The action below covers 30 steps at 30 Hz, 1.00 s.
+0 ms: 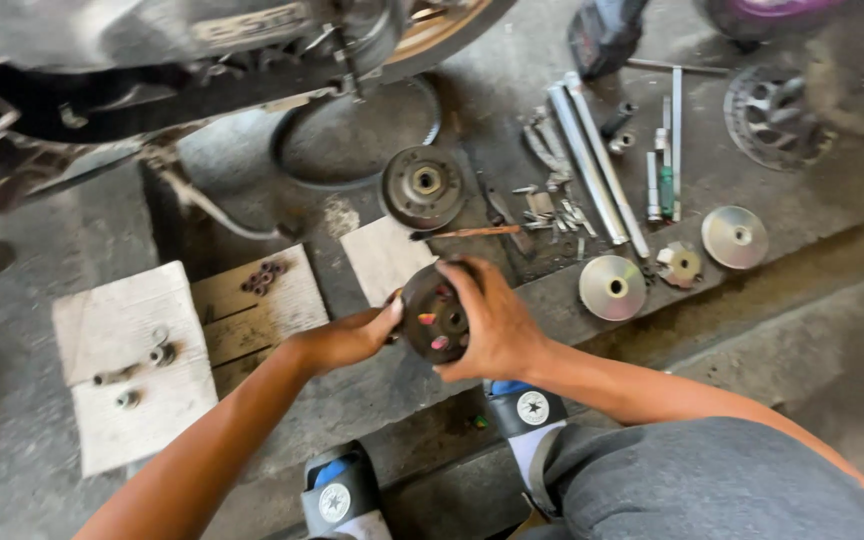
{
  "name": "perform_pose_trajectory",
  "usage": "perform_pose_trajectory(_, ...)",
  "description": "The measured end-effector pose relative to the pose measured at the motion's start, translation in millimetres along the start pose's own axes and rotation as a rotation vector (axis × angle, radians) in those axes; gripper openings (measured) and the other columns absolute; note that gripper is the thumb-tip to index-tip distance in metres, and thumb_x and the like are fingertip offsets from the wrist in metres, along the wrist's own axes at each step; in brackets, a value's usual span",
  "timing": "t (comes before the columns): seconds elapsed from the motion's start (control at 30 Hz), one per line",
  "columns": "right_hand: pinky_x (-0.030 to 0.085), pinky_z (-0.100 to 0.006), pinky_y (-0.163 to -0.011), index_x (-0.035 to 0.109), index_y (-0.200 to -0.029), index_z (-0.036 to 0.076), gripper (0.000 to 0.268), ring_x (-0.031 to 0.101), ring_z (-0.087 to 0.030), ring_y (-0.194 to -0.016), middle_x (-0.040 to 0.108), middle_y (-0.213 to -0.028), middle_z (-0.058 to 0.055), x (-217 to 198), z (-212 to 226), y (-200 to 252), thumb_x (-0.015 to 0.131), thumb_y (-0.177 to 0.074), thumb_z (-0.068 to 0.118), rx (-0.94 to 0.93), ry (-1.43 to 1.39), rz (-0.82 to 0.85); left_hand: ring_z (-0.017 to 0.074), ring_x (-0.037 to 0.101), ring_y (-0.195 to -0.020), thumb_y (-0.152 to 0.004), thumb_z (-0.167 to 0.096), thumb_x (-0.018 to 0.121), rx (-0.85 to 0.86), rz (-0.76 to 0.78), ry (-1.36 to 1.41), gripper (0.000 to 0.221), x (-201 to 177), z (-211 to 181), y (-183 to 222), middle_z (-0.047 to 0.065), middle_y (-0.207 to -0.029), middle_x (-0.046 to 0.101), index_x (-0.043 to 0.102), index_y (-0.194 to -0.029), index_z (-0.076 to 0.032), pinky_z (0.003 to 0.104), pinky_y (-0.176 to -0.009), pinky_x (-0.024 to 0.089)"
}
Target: Cleaning and inspecting motorcycle CVT components using a cloth and screwdriver
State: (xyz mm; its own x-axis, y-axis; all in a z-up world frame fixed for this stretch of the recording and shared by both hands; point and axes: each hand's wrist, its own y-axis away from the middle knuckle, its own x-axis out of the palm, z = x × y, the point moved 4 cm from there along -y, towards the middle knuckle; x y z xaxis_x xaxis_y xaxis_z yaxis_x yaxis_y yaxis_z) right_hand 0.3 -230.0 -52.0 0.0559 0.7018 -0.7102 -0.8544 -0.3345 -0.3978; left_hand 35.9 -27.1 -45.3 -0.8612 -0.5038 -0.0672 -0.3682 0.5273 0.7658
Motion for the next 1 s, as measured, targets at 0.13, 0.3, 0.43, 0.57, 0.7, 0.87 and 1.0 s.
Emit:
perform_pose_trajectory(0.13,0.049,-0.053,-0.102,0.045,-0.149,0.006,0.133,0.06,-0.05,-0.119,0.052,-0.129,-0.031,-13,-31,39,0.093,-0.03,0.04,0.195,-0.003,0.082,0.0345,0.043,-0.148,-0.091,-0.087,0.024,-0.11,-0.064,-0.446,0.095,-15,29,-18,0.014,-0.154,0.055,0.044,-0.156,-0.021,0.062,-0.124,0.026)
perform_pose_trajectory(0.3,0.044,-0.047,-0.106,0.033,-0.152,0.006,0.12,0.049,-0.04,-0.128,0.039,-0.147,-0.022,-65,-60,71,0.091,-0.05,0.029,0.519,-0.154,-0.035,0.0182,0.077,-0.123,-0.088,-0.055,0.059,-0.155,-0.226,-0.424,0.066,-36,45,-30,0.003,-0.133,0.079,0.06,-0.142,-0.017,0.031,-0.105,0.058)
perform_pose_trajectory(0.43,0.04,-0.047,-0.11,0.03,-0.154,0.006,0.124,0.048,-0.039,-0.13,0.042,-0.144,-0.019,-118,-115,98,0.095,-0.051,0.032,0.592,-0.066,-0.207,0.0172,0.074,-0.128,-0.087,-0.058,0.064,-0.244,-0.183,-0.625,0.062,-79,121,-85,-0.002,-0.134,0.079,0.06,-0.142,-0.029,0.033,-0.109,0.057)
perform_pose_trajectory(0.57,0.032,-0.055,-0.113,0.029,-0.153,-0.002,0.125,0.042,-0.044,-0.133,0.043,-0.146,-0.024,-175,-198,130,0.094,-0.056,0.044,0.708,0.245,-0.351,0.0142,0.083,-0.118,-0.067,-0.062,0.082,-0.146,-0.251,-0.629,0.08,-115,186,-152,0.002,-0.116,0.09,0.069,-0.135,-0.021,0.028,-0.104,0.061)
perform_pose_trajectory(0.7,0.034,-0.056,-0.111,0.028,-0.156,0.006,0.123,0.038,-0.045,-0.133,0.038,-0.149,-0.024,-234,-279,160,0.095,-0.059,0.041,1.055,0.237,-0.408,0.0156,0.081,-0.12,-0.065,-0.066,0.082,-0.098,-0.257,-0.728,0.084,-116,130,-199,0.003,-0.121,0.087,0.068,-0.136,-0.022,0.03,-0.105,0.062)
perform_pose_trajectory(0.87,0.033,-0.055,-0.112,0.028,-0.157,0.007,0.124,0.037,-0.044,-0.133,0.036,-0.152,-0.023,-272,-365,192,0.094,-0.059,0.045,1.208,0.29,-0.472,0.0171,0.079,-0.123,-0.063,-0.07,0.082,-0.06,-0.292,-0.848,0.089,-127,54,-232,0.004,-0.125,0.083,0.067,-0.137,-0.023,0.033,-0.107,0.062)
perform_pose_trajectory(1.0,0.031,-0.06,-0.112,0.027,-0.157,0.013,0.125,0.035,-0.047,-0.135,0.035,-0.153,-0.025,-277,-404,207,0.094,-0.058,0.047,1.335,0.272,-0.524,0.0186,0.077,-0.126,-0.061,-0.074,0.083,-0.055,-0.298,-0.971,0.094,-139,3,-243,0.005,-0.13,0.08,0.066,-0.138,-0.024,0.035,-0.108,0.063)
